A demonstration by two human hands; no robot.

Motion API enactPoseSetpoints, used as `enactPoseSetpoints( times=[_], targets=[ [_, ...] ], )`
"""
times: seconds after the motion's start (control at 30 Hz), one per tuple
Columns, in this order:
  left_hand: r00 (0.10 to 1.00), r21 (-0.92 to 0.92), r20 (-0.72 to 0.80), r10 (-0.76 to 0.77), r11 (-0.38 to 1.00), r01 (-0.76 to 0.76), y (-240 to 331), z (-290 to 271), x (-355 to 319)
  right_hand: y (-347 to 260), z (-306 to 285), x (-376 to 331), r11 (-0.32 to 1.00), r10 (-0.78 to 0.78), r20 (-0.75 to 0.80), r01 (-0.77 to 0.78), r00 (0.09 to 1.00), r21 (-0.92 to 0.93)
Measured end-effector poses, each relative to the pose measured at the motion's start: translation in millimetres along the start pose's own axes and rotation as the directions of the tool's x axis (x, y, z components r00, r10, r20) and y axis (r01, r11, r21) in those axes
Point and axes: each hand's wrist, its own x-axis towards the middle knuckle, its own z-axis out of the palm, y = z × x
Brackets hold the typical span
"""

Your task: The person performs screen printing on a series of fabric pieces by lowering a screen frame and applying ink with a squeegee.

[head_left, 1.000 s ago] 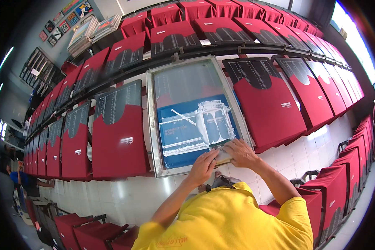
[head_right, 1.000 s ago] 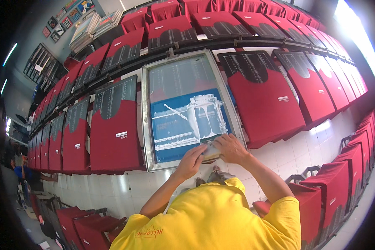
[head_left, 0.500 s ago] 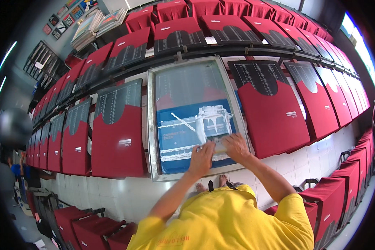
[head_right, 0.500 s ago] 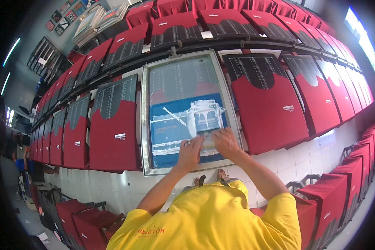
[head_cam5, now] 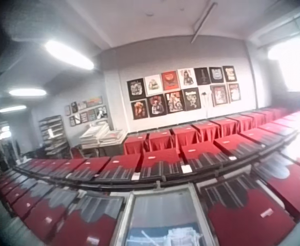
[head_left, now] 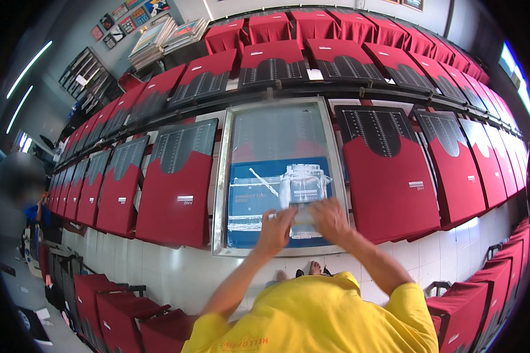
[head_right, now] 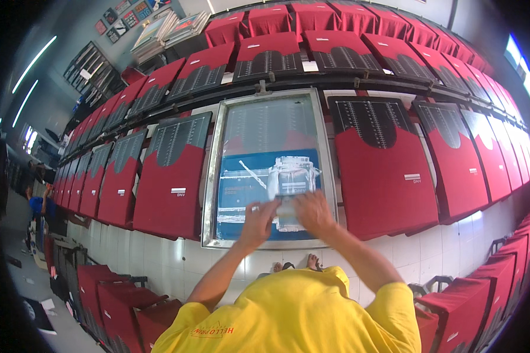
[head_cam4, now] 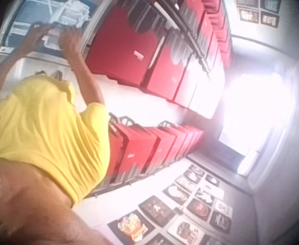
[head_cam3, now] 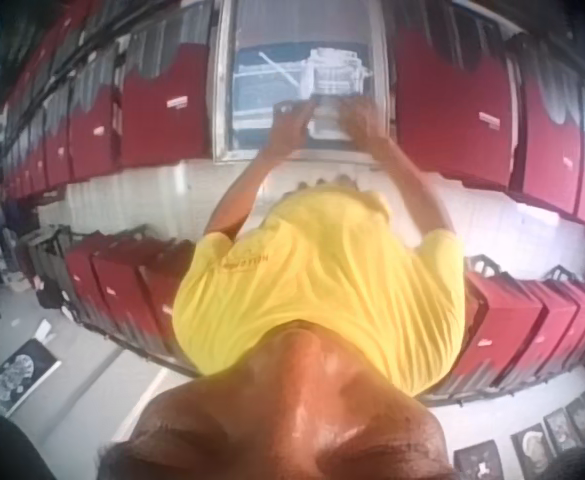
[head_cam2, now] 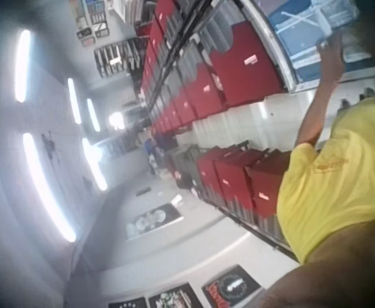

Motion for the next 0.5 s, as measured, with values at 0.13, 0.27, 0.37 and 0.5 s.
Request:
enactPoseSetpoints(
  times=[0.13,0.27,0.37,0.5],
  targets=[
    [1.000,0.034,-0.026,0.012,0.999,-0.011,11,34,-73,-35,10,-51,0.997,-0.068,-0.007,0.068,0.998,0.023],
    [1.000,0.008,-0.027,0.003,1.000,-0.003,26,52,-103,-45,4,-78,0.993,-0.078,0.025,0.075,0.997,0.094],
    [0.999,0.064,0.044,0.016,0.998,-0.019,26,54,-113,-55,2,-85,0.986,-0.073,0.082,0.059,0.994,0.159],
    [0.999,0.007,0.042,0.019,1.000,-0.019,18,53,-120,-56,-8,-82,0.955,-0.094,0.091,0.064,0.991,0.290]
  ],
)
